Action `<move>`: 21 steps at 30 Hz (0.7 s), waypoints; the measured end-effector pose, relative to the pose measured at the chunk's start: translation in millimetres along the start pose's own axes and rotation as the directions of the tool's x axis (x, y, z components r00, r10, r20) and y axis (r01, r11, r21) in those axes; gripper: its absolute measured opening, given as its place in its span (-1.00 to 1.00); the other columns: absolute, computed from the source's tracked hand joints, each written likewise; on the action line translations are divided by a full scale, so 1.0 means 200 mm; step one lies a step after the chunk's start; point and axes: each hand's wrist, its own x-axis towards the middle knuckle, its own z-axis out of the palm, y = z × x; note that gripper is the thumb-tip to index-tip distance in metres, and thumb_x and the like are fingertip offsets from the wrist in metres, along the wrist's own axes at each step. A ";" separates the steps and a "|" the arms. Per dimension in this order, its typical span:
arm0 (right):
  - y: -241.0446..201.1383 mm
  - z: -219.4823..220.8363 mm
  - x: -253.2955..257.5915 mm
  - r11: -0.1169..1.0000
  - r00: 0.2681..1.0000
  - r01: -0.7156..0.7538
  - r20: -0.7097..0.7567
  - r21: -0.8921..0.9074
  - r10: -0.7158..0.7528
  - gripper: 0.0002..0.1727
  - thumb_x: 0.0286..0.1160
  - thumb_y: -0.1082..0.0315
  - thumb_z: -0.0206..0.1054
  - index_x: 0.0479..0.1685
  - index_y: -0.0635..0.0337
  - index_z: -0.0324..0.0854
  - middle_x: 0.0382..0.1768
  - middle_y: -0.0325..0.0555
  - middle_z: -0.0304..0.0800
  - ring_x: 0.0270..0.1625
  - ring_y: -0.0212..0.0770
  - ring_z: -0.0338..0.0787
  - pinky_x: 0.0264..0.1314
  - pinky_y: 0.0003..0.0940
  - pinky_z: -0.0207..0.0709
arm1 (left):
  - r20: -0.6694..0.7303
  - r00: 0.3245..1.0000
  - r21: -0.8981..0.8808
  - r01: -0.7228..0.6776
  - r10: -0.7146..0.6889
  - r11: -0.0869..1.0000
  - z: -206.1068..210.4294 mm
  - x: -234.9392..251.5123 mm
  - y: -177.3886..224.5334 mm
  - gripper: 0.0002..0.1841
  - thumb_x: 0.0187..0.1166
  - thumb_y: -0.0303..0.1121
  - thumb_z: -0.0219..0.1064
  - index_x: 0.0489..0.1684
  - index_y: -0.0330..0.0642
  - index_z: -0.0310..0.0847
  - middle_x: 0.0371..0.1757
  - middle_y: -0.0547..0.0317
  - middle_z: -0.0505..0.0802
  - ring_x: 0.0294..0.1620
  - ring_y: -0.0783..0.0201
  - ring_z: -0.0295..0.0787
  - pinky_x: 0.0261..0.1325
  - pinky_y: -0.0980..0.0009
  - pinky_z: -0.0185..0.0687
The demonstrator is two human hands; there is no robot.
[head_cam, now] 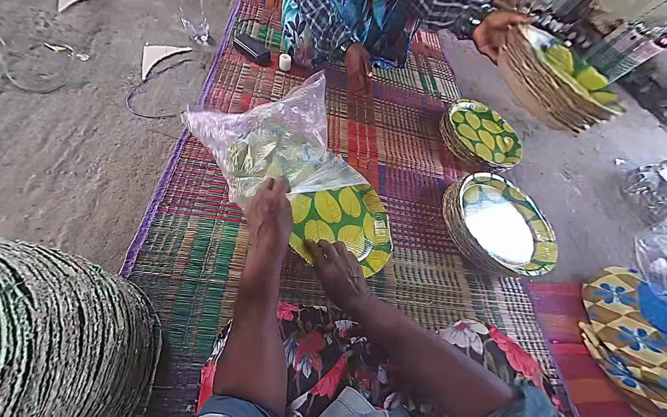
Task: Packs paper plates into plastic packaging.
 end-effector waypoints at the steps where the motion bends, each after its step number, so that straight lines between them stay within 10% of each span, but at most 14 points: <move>1: 0.01 0.00 -0.01 1.000 0.999 0.018 -0.028 -0.016 -0.018 -0.60 0.39 0.54 0.36 0.24 0.22 0.78 -0.03 0.13 0.88 -0.14 0.17 0.86 -0.41 -0.11 0.64 | -0.022 0.997 0.013 0.069 -0.069 0.998 -0.01 0.01 -0.04 -0.76 0.62 -0.58 0.20 0.14 -0.36 0.69 0.18 -0.37 0.76 0.15 -0.38 0.75 0.08 -0.30 0.64; 7: -0.05 0.04 -0.04 0.998 0.999 0.035 0.003 -0.045 -0.035 -0.59 0.39 0.57 0.33 0.25 0.22 0.78 0.01 0.10 0.89 -0.09 0.15 0.86 -0.39 -0.13 0.62 | 0.000 0.967 0.049 0.254 -0.255 0.966 -0.05 0.03 -0.14 -0.71 0.77 -0.39 0.12 0.09 -0.46 0.67 0.06 -0.43 0.80 0.21 -0.39 0.73 0.28 -0.31 0.51; 13: -0.09 -0.04 0.11 0.997 0.991 -0.080 0.111 -0.009 0.081 -0.53 0.38 0.60 0.32 0.33 0.22 0.75 -0.02 0.17 0.84 -0.06 0.20 0.83 -0.37 -0.10 0.65 | -0.114 0.988 0.067 0.115 -0.106 0.991 -0.04 0.01 -0.10 -0.75 0.78 -0.47 0.08 0.08 -0.39 0.67 0.03 -0.39 0.79 0.13 -0.37 0.76 0.10 -0.28 0.60; 21: -0.09 0.01 0.32 0.986 0.919 -0.165 0.367 0.035 0.141 -0.63 0.48 0.63 0.28 0.28 0.39 0.66 0.24 0.28 0.69 0.30 0.24 0.68 0.04 0.10 0.56 | 0.107 0.957 0.051 -0.275 0.269 0.960 0.02 -0.04 0.07 -0.87 0.56 -0.61 0.30 -0.12 -0.41 0.76 -0.11 -0.25 0.83 0.04 -0.27 0.80 -0.01 -0.17 0.70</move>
